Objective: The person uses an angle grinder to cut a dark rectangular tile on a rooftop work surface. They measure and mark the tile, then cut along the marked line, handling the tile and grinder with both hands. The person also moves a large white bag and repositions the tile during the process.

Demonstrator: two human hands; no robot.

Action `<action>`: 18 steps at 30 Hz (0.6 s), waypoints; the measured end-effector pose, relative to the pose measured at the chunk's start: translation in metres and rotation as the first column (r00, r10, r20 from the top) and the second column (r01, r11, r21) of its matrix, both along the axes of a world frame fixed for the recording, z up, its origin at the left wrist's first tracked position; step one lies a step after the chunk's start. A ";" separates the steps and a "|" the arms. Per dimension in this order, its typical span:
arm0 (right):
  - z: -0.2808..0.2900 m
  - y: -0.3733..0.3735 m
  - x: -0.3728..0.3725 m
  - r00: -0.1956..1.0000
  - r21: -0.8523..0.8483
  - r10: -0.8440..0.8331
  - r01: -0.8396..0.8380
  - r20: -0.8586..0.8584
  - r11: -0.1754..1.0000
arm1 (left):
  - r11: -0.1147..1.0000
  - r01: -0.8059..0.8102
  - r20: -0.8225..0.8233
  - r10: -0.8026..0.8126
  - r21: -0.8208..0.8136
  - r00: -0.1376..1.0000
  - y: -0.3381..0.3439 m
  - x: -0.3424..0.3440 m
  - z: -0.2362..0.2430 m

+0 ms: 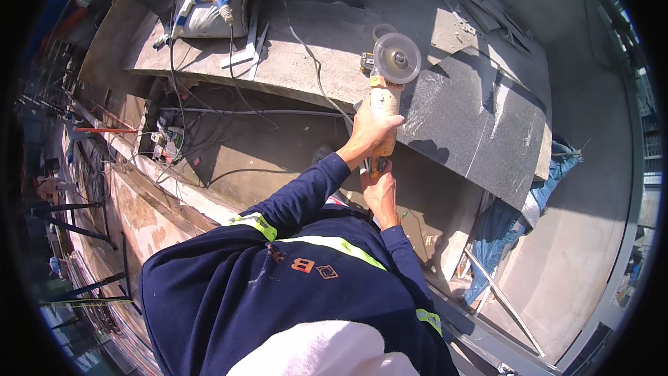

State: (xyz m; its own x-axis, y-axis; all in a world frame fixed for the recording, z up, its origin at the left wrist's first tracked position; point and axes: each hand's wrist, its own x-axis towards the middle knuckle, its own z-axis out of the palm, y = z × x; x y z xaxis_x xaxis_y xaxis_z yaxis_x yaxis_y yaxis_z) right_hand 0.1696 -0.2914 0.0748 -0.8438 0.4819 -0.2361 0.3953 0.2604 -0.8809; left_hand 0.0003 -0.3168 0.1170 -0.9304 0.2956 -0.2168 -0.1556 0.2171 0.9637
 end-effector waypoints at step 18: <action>-0.177 -0.154 -0.248 0.991 0.159 0.102 -0.115 0.091 0.980 | 0.939 0.341 0.188 -0.328 -0.038 0.926 -0.179 -0.334 -0.039</action>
State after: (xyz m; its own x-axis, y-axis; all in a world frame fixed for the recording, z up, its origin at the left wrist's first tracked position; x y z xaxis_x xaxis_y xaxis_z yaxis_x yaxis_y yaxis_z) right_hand -0.0781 -0.4449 -0.1026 -0.8743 0.4263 -0.2322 0.4259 0.4439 -0.7884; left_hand -0.3342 -0.4958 0.0781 -0.7251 0.5613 -0.3989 -0.2280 0.3510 0.9082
